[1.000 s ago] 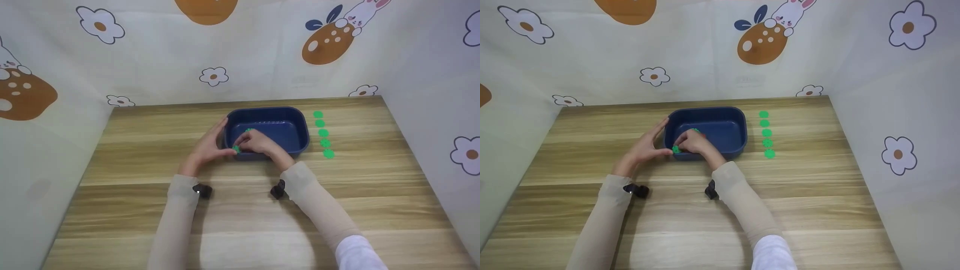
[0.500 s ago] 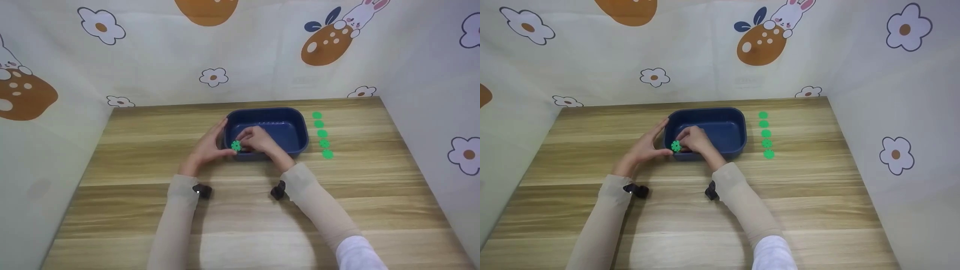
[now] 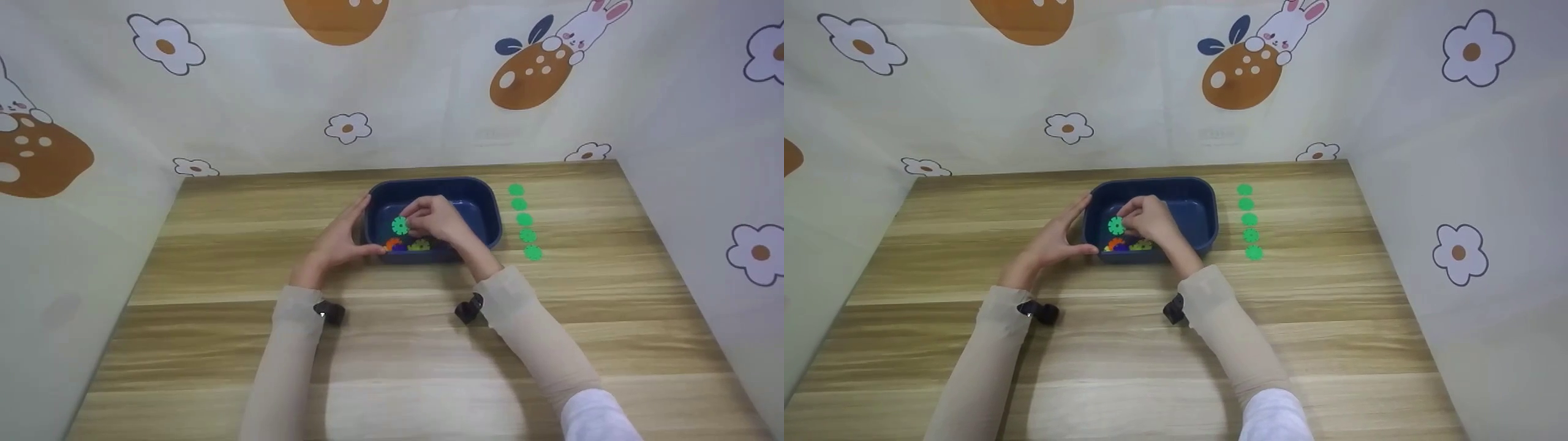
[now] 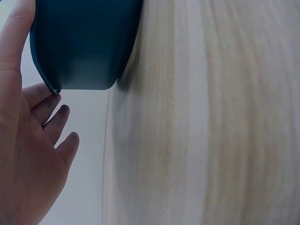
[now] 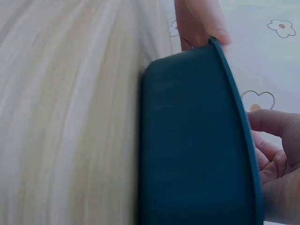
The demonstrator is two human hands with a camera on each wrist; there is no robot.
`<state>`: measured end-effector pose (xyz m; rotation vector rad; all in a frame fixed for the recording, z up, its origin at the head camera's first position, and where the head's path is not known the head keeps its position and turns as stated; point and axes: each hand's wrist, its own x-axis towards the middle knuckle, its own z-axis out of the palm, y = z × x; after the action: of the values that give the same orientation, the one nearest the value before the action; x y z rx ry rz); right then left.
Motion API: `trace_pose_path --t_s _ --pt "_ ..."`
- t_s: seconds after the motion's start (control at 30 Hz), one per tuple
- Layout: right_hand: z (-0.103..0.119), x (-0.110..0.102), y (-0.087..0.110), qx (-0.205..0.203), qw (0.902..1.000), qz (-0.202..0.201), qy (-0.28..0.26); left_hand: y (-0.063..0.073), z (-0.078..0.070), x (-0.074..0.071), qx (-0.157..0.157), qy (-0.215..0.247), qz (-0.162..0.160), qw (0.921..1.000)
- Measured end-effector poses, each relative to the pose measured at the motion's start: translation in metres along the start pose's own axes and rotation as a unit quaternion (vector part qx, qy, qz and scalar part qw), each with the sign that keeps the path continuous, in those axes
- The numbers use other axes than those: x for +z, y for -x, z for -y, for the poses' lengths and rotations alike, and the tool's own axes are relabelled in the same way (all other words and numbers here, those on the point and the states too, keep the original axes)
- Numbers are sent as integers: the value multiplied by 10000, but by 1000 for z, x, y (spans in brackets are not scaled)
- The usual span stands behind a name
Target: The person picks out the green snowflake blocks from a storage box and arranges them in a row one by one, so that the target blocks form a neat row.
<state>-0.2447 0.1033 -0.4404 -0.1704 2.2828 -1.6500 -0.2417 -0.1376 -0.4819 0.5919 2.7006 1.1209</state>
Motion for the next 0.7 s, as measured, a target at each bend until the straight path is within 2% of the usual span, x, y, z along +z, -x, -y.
trace_pose_path --t_s 0.3,0.53,0.7 --pt "3 -21 15 -130 9998 -91 -119 1 1 1 -84 7 -13 10000" --pt "8 -38 31 -144 9997 -133 -132 -1 2 1 -9 26 23 10000" --pt "8 -49 43 -324 9992 -140 -210 -2 3 2 110 17 18 9999"
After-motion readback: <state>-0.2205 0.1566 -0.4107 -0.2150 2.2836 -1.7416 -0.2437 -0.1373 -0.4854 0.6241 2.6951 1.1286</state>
